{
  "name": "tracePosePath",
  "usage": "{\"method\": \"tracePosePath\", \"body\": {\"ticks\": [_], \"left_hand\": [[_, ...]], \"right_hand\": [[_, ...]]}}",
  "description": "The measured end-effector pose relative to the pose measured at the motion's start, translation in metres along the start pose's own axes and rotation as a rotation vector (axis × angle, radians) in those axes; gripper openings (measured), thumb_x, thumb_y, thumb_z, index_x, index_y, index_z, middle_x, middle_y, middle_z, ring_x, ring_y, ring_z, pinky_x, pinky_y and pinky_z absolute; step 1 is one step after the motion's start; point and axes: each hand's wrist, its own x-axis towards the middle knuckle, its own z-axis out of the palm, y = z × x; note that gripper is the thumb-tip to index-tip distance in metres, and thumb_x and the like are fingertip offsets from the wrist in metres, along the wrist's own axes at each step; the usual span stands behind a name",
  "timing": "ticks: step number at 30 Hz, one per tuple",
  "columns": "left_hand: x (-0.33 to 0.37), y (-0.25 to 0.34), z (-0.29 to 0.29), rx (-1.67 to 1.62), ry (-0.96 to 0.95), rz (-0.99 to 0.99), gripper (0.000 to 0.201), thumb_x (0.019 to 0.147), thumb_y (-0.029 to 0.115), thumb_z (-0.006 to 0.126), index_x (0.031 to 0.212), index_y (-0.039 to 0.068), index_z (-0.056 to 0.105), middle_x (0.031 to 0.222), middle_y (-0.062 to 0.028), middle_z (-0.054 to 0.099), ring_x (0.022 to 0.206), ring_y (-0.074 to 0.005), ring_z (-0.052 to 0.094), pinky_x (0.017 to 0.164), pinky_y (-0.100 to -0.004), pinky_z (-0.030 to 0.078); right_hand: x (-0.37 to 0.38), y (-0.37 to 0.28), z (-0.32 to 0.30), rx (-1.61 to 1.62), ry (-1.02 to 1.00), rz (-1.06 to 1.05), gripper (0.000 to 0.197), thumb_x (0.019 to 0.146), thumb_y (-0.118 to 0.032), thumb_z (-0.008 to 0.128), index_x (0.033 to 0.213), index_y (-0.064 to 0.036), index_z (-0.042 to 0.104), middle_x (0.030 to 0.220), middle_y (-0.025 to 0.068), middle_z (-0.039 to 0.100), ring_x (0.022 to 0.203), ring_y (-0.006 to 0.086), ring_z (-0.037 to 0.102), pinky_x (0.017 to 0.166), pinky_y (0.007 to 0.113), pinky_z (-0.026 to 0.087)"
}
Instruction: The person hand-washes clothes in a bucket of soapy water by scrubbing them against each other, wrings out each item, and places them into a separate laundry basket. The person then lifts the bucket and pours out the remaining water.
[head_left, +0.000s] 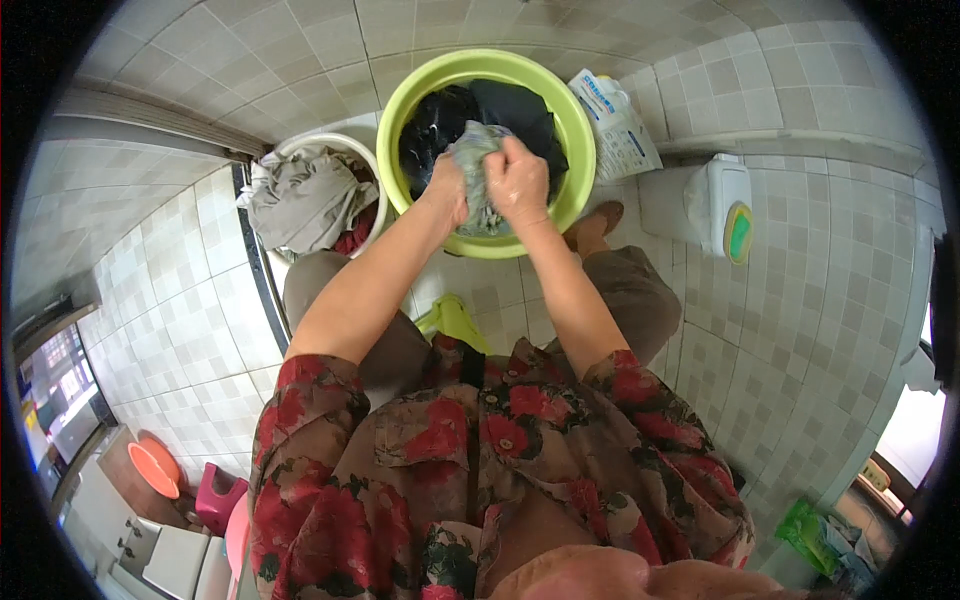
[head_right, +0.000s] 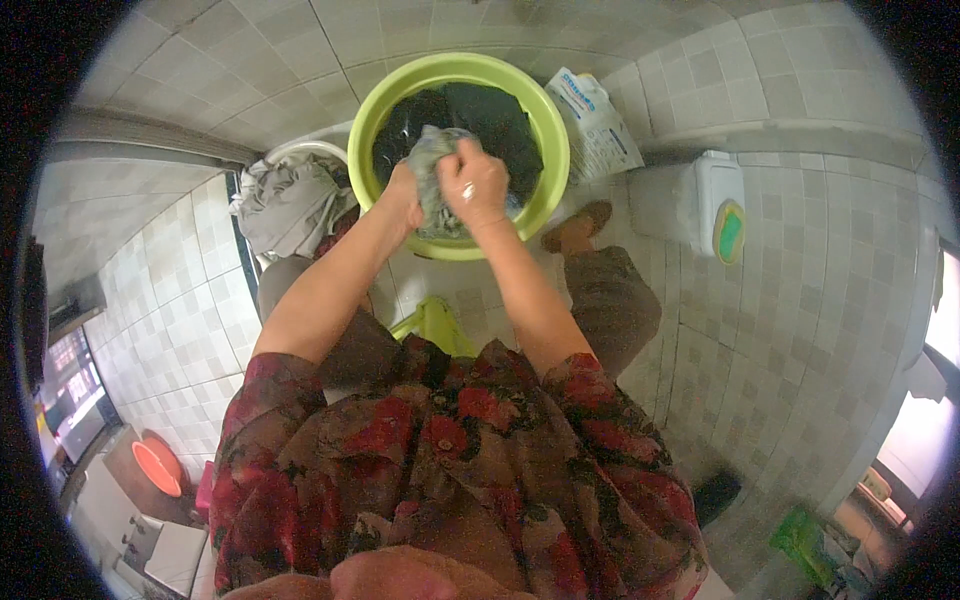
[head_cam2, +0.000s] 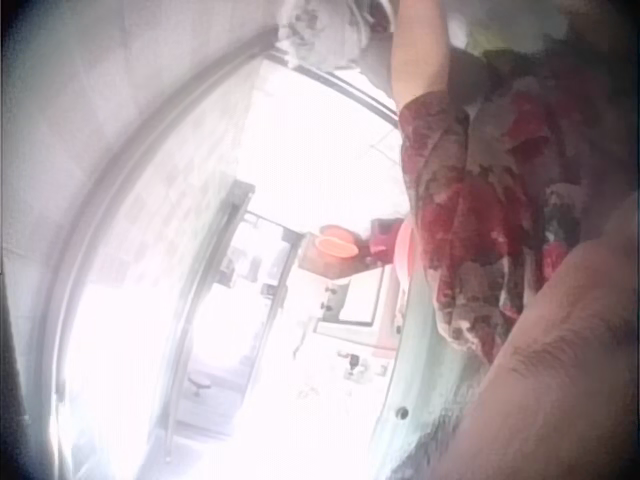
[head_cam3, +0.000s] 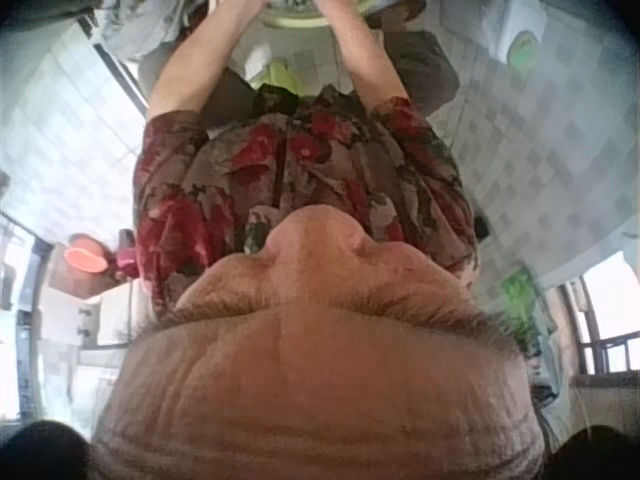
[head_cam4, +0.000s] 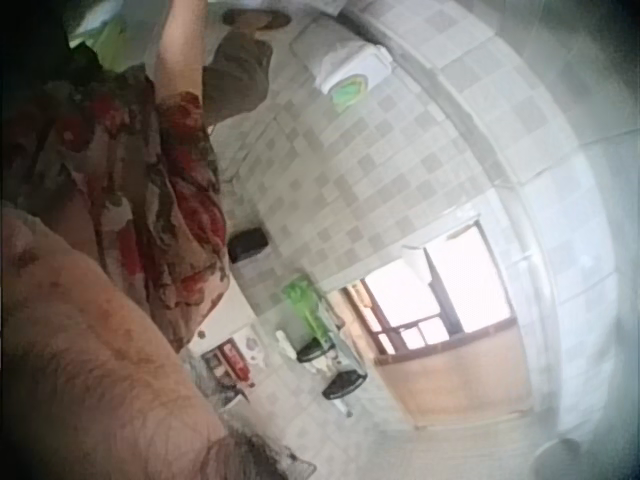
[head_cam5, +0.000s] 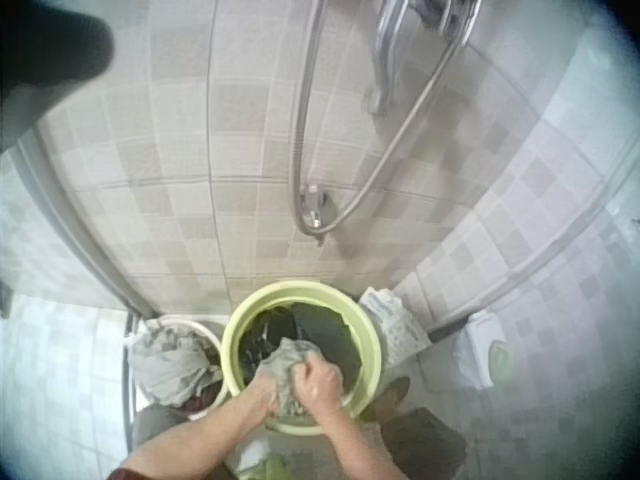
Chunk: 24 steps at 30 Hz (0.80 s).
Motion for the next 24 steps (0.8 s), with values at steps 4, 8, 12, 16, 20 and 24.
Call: {"method": "tracePosePath", "body": {"ticks": [4,8,12,16,20,24], "left_hand": [[-0.037,0.018,0.023,0.355,-0.013,0.248,0.020,0.091,0.011,0.046,0.099,0.002,0.061,0.088,-0.0064,0.064,0.075,-0.0147,0.062,0.066,-0.0291,0.051],[-0.051,0.031,0.025,0.580,-0.270,0.445,0.013,0.089,0.013,0.055,0.094,0.002,0.062,0.086,-0.0023,0.063,0.075,-0.0086,0.058,0.069,-0.0253,0.049],[-0.058,0.036,0.030,0.907,-0.402,0.648,0.007,0.079,0.004,0.058,0.086,0.002,0.059,0.079,0.0002,0.058,0.075,-0.0063,0.053,0.069,-0.0239,0.046],[-0.071,0.050,0.039,0.929,-0.522,0.760,0.009,0.074,-0.001,0.056,0.084,0.001,0.057,0.077,-0.0001,0.055,0.071,-0.0055,0.049,0.066,-0.0218,0.043],[-0.085,0.067,0.039,0.857,-0.533,0.694,0.010,0.073,-0.003,0.053,0.082,-0.001,0.057,0.077,0.0026,0.055,0.072,-0.0038,0.048,0.066,-0.0213,0.043],[-0.082,0.068,0.025,0.950,-0.468,0.692,0.012,0.072,-0.003,0.053,0.083,0.000,0.059,0.080,-0.0008,0.058,0.072,-0.0077,0.052,0.068,-0.0228,0.044]], "right_hand": [[0.009,0.051,-0.013,-0.001,-0.277,0.193,0.021,0.082,-0.020,0.055,0.085,0.0003,0.059,0.078,0.0222,0.062,0.076,0.0368,0.062,0.067,0.044,0.048],[0.007,0.064,-0.048,0.370,-0.593,0.257,0.027,0.083,-0.014,0.056,0.107,-0.0018,0.061,0.092,0.0148,0.065,0.083,0.0233,0.063,0.070,0.037,0.049],[0.016,0.016,-0.075,0.972,-0.372,0.327,0.041,0.083,-0.006,0.056,0.124,-0.0028,0.054,0.105,0.0077,0.063,0.082,0.0139,0.058,0.069,0.030,0.049],[0.025,0.012,-0.081,0.755,-0.748,0.289,0.044,0.079,0.000,0.060,0.122,0.0027,0.052,0.102,0.0058,0.062,0.081,0.0124,0.058,0.068,0.026,0.049],[0.023,-0.002,-0.117,0.747,-0.575,0.191,0.034,0.078,0.006,0.060,0.110,0.0017,0.054,0.090,0.0017,0.060,0.075,0.0067,0.055,0.066,0.022,0.045],[0.022,-0.019,-0.125,0.711,-0.737,0.259,0.017,0.077,-0.003,0.067,0.091,0.0005,0.057,0.079,-0.0002,0.059,0.071,0.0062,0.055,0.064,0.023,0.045]]}}
